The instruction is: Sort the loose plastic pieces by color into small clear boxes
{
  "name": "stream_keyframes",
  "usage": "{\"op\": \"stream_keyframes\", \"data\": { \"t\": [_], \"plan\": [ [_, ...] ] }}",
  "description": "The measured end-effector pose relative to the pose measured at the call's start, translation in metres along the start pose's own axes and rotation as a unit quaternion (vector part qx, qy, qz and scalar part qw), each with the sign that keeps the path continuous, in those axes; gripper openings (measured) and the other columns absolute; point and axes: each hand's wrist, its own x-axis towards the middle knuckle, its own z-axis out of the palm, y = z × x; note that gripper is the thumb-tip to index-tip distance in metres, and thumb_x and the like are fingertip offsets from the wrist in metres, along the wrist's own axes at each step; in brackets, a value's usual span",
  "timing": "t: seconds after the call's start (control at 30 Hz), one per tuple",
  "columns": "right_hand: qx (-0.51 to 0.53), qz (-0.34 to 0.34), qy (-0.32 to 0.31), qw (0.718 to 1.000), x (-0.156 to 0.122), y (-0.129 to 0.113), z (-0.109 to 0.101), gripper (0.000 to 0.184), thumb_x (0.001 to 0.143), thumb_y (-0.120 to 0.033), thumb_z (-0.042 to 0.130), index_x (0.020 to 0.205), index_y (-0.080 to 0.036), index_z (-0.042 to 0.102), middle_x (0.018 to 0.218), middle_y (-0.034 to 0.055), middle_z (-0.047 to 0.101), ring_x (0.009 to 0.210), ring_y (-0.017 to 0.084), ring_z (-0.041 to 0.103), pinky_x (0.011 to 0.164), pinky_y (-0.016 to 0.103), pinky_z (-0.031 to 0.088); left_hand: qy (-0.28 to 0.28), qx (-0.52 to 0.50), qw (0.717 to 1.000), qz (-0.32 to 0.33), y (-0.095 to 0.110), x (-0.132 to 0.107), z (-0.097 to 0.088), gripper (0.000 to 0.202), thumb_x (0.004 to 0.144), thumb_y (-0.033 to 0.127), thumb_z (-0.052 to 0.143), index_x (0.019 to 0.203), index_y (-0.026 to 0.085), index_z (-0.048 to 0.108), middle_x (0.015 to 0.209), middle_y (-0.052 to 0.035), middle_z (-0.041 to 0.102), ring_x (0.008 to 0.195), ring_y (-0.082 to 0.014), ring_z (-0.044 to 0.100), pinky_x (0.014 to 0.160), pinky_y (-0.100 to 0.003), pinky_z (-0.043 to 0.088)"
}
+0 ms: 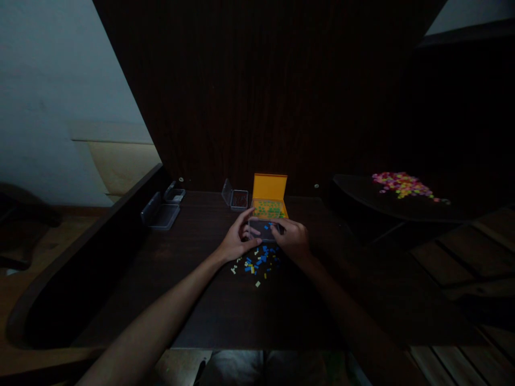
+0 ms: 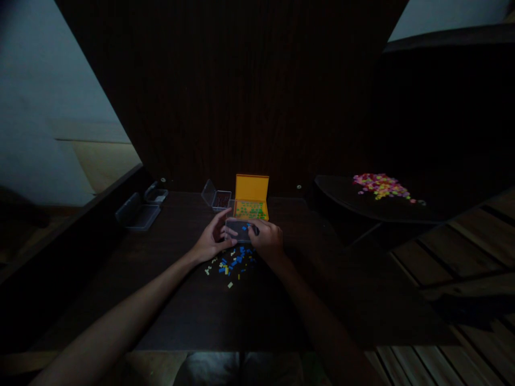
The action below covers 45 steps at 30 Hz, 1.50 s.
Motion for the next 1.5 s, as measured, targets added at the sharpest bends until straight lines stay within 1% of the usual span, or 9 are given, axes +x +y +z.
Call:
{"op": "stream_keyframes", "data": {
  "t": [0.23,0.4,0.53,0.63,0.77,0.97,1.13,1.33,1.5],
  "plan": [
    [-0.016,0.015,-0.044,0.999,0.0,0.002,0.0,0.023,0.077,-0.021,0.061,0.097,-0.025,0.073,0.095,0.004,0.075,0.08,0.022,0.068,0.075,0.031,0.051,0.003,0.003,1.0,0.005,0.0,0.001,0.0,0.087,0.066,0.023,0.081,0.142,0.029,0.037,0.123,-0.0116,0.052,0.086,-0.0144,0.062,0.076,-0.029,0.05],
    [0.042,-0.017,-0.031,0.998,0.004,0.005,-0.007,0.024,0.078,-0.021,0.058,0.097,-0.022,0.073,0.088,0.0037,0.074,0.064,0.017,0.062,0.067,0.029,0.048,0.005,-0.005,1.0,0.001,0.0,0.001,0.0,0.088,0.067,0.022,0.08,0.142,0.029,0.035,0.126,-0.0123,0.05,0.088,-0.0143,0.062,0.075,-0.027,0.05],
    [0.094,-0.051,0.016,0.994,0.007,0.012,-0.017,0.022,0.081,-0.02,0.052,0.086,-0.017,0.073,0.078,0.0051,0.067,0.055,0.013,0.052,0.057,0.026,0.044,0.019,-0.011,1.0,-0.003,-0.001,0.002,0.0,0.087,0.068,0.02,0.079,0.142,0.03,0.034,0.13,-0.0121,0.047,0.087,-0.0125,0.062,0.074,-0.025,0.05],
    [0.102,-0.041,-0.005,0.994,0.007,0.02,-0.023,0.017,0.075,-0.018,0.054,0.075,-0.017,0.071,0.072,0.0038,0.059,0.054,0.012,0.049,0.053,0.025,0.04,0.034,-0.008,0.999,-0.006,-0.003,0.003,-0.001,0.087,0.067,0.019,0.079,0.142,0.031,0.035,0.13,-0.0117,0.048,0.086,-0.0124,0.062,0.072,-0.025,0.05],
    [0.107,-0.044,-0.051,0.992,0.004,0.025,-0.022,0.018,0.079,-0.023,0.056,0.082,-0.017,0.072,0.076,0.0034,0.055,0.059,0.013,0.05,0.057,0.026,0.042,0.032,-0.011,0.999,-0.009,-0.003,0.003,0.0,0.087,0.067,0.019,0.079,0.141,0.031,0.035,0.131,-0.0119,0.048,0.086,-0.0125,0.062,0.072,-0.025,0.05],
    [0.058,-0.054,-0.119,0.99,-0.002,0.022,-0.012,0.024,0.089,-0.03,0.051,0.102,-0.022,0.07,0.091,0.0038,0.055,0.082,0.017,0.056,0.077,0.03,0.045,0.013,-0.016,1.0,-0.006,0.0,0.001,0.0,0.087,0.067,0.019,0.079,0.141,0.03,0.035,0.13,-0.0117,0.047,0.087,-0.0121,0.061,0.07,-0.023,0.049],
    [0.059,-0.051,-0.134,0.988,-0.002,0.024,-0.01,0.025,0.091,-0.03,0.049,0.106,-0.022,0.067,0.093,0.0041,0.054,0.085,0.018,0.056,0.079,0.031,0.045,0.006,-0.013,1.0,-0.007,0.0,0.001,0.0,0.087,0.067,0.019,0.079,0.141,0.031,0.035,0.131,-0.0121,0.046,0.088,-0.0127,0.061,0.071,-0.023,0.049],
    [0.108,-0.056,-0.081,0.989,0.003,0.028,-0.022,0.023,0.089,-0.022,0.043,0.09,-0.018,0.065,0.086,0.0047,0.055,0.079,0.017,0.056,0.073,0.028,0.044,0.026,-0.008,1.0,-0.002,-0.003,0.003,0.0,0.087,0.067,0.018,0.078,0.141,0.031,0.034,0.131,-0.012,0.047,0.087,-0.0133,0.062,0.074,-0.027,0.05],
    [0.059,-0.069,-0.162,0.983,0.0,0.033,-0.024,0.008,0.074,-0.015,0.056,0.073,-0.019,0.062,0.074,0.0006,0.055,0.066,0.014,0.051,0.061,0.025,0.038,0.062,0.005,0.998,0.009,-0.005,0.004,0.0,0.086,0.067,0.017,0.078,0.139,0.029,0.035,0.129,-0.0105,0.048,0.085,-0.0117,0.061,0.076,-0.027,0.048]
  ]
}}
